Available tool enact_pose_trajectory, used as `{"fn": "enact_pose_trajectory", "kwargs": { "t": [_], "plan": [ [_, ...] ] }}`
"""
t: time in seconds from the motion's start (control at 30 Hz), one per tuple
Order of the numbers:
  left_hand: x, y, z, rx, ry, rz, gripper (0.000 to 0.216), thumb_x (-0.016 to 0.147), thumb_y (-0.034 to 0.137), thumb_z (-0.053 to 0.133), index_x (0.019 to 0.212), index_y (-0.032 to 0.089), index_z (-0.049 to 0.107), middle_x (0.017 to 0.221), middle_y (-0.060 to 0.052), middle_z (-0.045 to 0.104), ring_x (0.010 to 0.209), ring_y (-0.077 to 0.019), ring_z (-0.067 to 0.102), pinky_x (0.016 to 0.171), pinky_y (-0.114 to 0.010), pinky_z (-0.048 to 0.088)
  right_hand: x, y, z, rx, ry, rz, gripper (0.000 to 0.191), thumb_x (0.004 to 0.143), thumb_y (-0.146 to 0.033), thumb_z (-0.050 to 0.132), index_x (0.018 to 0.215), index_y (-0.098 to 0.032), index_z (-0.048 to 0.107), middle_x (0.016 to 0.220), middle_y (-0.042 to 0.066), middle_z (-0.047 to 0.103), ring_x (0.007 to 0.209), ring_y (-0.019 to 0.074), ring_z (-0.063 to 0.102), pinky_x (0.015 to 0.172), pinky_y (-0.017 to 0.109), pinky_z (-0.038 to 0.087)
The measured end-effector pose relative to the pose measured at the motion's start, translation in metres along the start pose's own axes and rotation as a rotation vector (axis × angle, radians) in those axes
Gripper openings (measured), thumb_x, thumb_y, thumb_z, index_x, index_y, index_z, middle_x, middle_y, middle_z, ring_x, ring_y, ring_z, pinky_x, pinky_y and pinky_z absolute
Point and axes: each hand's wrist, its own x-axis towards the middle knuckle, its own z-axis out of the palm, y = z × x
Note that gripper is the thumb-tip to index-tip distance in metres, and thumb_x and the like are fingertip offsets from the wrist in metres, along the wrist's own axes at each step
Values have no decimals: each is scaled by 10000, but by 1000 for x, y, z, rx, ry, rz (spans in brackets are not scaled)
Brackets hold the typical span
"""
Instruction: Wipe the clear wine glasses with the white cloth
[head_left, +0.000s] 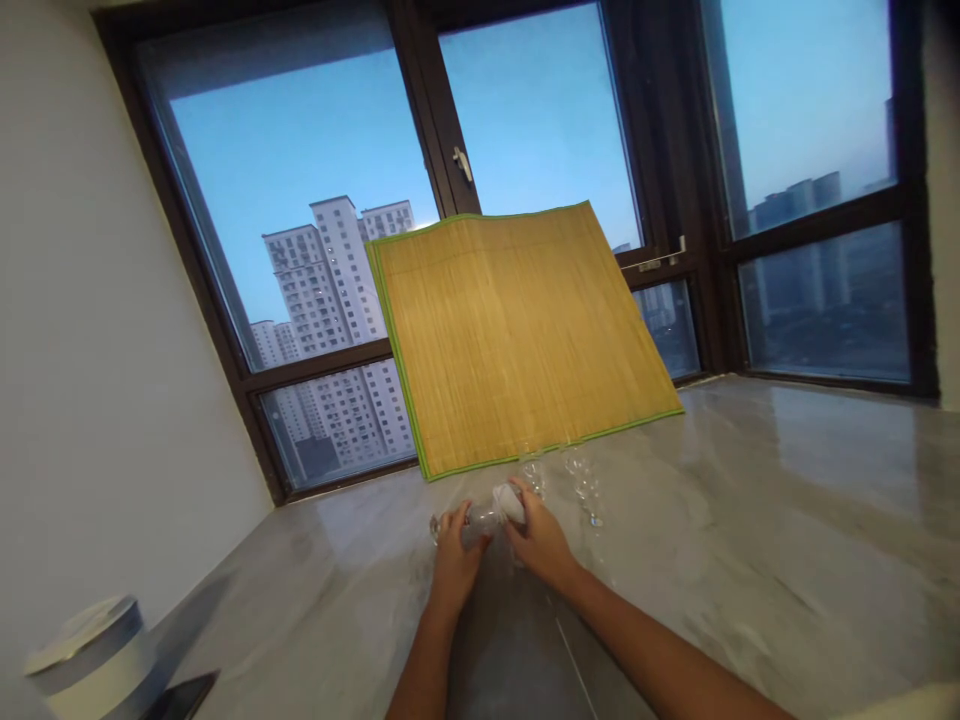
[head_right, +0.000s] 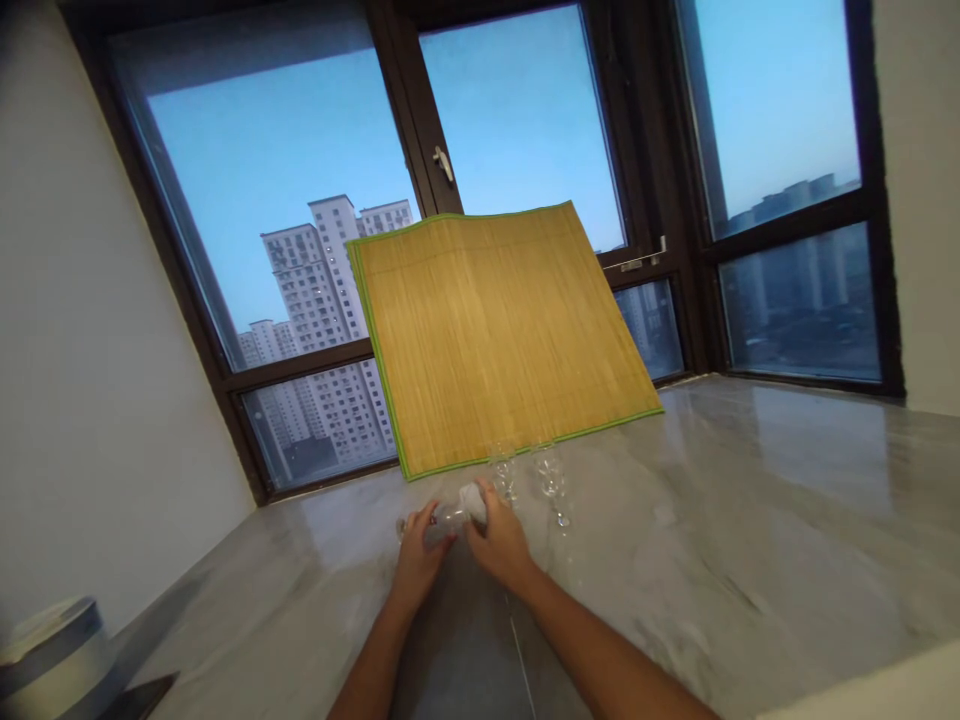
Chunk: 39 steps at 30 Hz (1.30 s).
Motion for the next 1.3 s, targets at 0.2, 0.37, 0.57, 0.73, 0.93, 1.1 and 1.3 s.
{"fn": "enact_pose_trajectory", "kwargs": {
  "t": [0.2, 0.37, 0.57, 0.73, 0.93, 1.1, 1.3],
  "plan": [
    [-1, -3, 1, 72, -2, 41, 569, 677, 350, 786, 1215, 247, 629, 1030, -81, 581, 1045, -290, 525, 1043, -431, 342, -2, -1, 4, -29, 12, -34, 755, 695, -127, 571, 1420, -185, 368, 1361, 133, 515, 1267, 274, 495, 1068, 433, 417],
    [-3, -2, 2, 101, -40, 61, 547, 680, 284, 769, 1208, 257, 628, 1081, -78, 591, 1035, -277, 534, 1042, -441, 351, -1, 4, 5, -54, 85, -57, 745, 667, -45, 459, 1393, -195, 389, 1314, 117, 547, 1254, 261, 504, 1072, 457, 413],
    [-3, -4, 5, 47, -44, 54, 544, 659, 276, 782, 1186, 262, 648, 1079, -80, 593, 1025, -281, 538, 1034, -443, 346, 0, 0, 1, -69, 136, -70, 728, 723, -67, 463, 1425, -191, 319, 1372, 124, 509, 1285, 256, 484, 1086, 449, 397],
    [-4, -4, 4, 140, -65, 52, 575, 692, 300, 743, 1247, 248, 603, 1100, -76, 591, 1044, -266, 543, 1031, -417, 362, 1, 2, 0, -69, 48, -16, 669, 774, -104, 464, 1424, -211, 352, 1126, 73, 664, 1027, 238, 638, 923, 401, 496],
    [-2, -3, -3, 377, -112, 128, 558, 780, 316, 624, 1317, 197, 530, 1176, -91, 581, 1113, -246, 527, 1024, -387, 384, 3, 11, 3, 28, -21, 62, 554, 777, -142, 495, 1326, -206, 469, 1066, 68, 707, 921, 219, 680, 868, 365, 506],
    [2, -8, -5, 380, -57, 122, 539, 780, 309, 619, 1301, 193, 542, 1194, -100, 578, 1108, -249, 528, 1008, -382, 395, 1, 10, 4, 150, -126, -4, 720, 666, -85, 539, 1363, -208, 406, 1118, 72, 693, 975, 223, 662, 901, 387, 505],
    [2, -7, -3, 326, -69, 78, 541, 761, 310, 650, 1281, 193, 555, 1123, -89, 599, 1010, -227, 569, 976, -386, 424, -5, 11, 9, 128, -152, -190, 871, 597, -43, 523, 1432, -181, 319, 1410, 153, 478, 1323, 280, 445, 1123, 506, 339]
  ]
}}
